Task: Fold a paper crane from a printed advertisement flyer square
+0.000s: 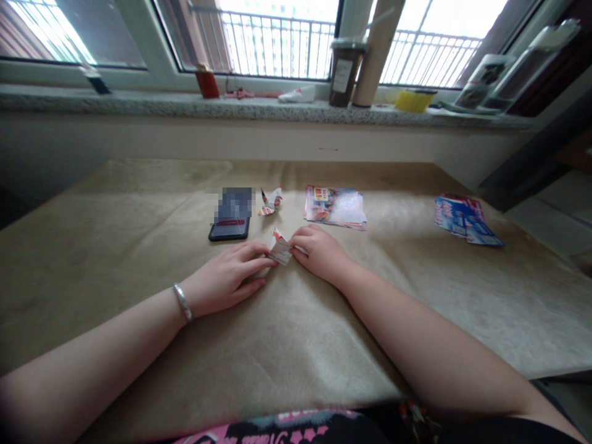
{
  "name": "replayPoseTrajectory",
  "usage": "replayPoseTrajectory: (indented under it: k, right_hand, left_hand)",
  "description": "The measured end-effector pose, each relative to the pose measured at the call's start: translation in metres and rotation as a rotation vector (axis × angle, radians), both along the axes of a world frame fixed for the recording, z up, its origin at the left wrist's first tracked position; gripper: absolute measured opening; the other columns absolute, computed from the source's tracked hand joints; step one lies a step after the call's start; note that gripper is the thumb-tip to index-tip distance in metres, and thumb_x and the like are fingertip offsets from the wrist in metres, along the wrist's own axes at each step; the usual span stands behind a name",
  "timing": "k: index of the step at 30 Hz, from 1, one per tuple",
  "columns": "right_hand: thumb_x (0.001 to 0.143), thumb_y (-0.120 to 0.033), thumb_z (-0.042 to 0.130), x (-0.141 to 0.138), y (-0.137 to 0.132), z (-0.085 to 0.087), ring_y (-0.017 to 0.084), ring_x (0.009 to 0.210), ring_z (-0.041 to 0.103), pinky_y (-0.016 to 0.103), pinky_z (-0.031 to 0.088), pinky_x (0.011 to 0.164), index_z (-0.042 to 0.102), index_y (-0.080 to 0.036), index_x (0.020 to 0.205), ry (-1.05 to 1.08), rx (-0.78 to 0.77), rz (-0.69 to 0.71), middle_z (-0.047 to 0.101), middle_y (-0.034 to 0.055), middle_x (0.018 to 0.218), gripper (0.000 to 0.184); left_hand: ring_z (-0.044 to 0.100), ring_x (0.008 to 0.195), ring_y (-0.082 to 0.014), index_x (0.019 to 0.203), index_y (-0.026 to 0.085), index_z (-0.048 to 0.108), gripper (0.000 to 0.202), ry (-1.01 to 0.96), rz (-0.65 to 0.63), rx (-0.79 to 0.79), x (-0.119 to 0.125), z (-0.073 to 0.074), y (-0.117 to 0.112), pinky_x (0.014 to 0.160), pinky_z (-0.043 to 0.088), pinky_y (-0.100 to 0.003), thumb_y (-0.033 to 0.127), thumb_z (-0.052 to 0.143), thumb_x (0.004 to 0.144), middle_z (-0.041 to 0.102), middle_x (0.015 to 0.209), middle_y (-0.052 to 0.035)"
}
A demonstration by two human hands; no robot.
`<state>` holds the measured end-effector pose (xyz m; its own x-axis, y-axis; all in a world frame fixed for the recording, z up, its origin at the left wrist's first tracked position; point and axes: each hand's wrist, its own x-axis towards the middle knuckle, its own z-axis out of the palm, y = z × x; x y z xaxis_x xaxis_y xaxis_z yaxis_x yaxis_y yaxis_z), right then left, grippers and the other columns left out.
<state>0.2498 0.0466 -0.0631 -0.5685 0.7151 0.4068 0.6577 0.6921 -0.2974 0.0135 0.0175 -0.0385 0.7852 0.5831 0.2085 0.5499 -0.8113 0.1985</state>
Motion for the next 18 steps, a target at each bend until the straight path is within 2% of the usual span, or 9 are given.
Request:
replayPoseTrajectory:
  k: [6,12,16,18]
  right_hand:
    - [0.085,-0.02,0.052,-0.001,-0.006,0.007,0.019,0.085,0.054,0.031,0.045,0.079,0.066,-0.02,0.084,-0.089,0.042,-0.011,0.063,0.0056,0.085,0.014]
    - [0.088,-0.022,0.049,-0.008,-0.013,0.011,0.019,0.083,0.054,0.029,0.044,0.075,0.066,-0.02,0.084,-0.171,0.085,-0.021,0.063,0.0064,0.083,0.018]
    - [0.088,-0.023,0.049,-0.009,-0.013,0.01,0.019,0.082,0.055,0.03,0.043,0.073,0.068,-0.022,0.088,-0.176,0.11,-0.026,0.063,0.0066,0.082,0.02]
    - [0.089,-0.022,0.049,-0.008,-0.011,0.009,0.019,0.083,0.055,0.03,0.044,0.074,0.07,-0.023,0.093,-0.131,0.088,0.005,0.064,0.0063,0.084,0.021]
  left_hand:
    - [0.052,0.11,-0.0229,0.115,0.016,0.051,0.031,-0.059,0.07,-0.046,0.0,-0.003,0.001,0.097,0.043,-0.041,0.027,0.05,0.086,0.056,0.117,-0.0104]
    - [0.05,0.117,-0.0227,0.135,0.014,0.034,0.054,-0.142,0.137,-0.108,-0.002,-0.007,0.005,0.1,0.042,-0.04,0.027,0.05,0.085,0.053,0.127,-0.0124]
    - [0.049,0.117,-0.0215,0.125,0.017,0.047,0.04,-0.116,0.098,-0.121,-0.003,-0.007,0.009,0.101,0.041,-0.039,0.023,0.049,0.085,0.054,0.124,-0.0098]
    - [0.048,0.117,-0.022,0.124,0.017,0.049,0.04,-0.09,0.098,-0.121,-0.003,-0.006,0.009,0.101,0.041,-0.04,0.023,0.05,0.085,0.054,0.124,-0.0101]
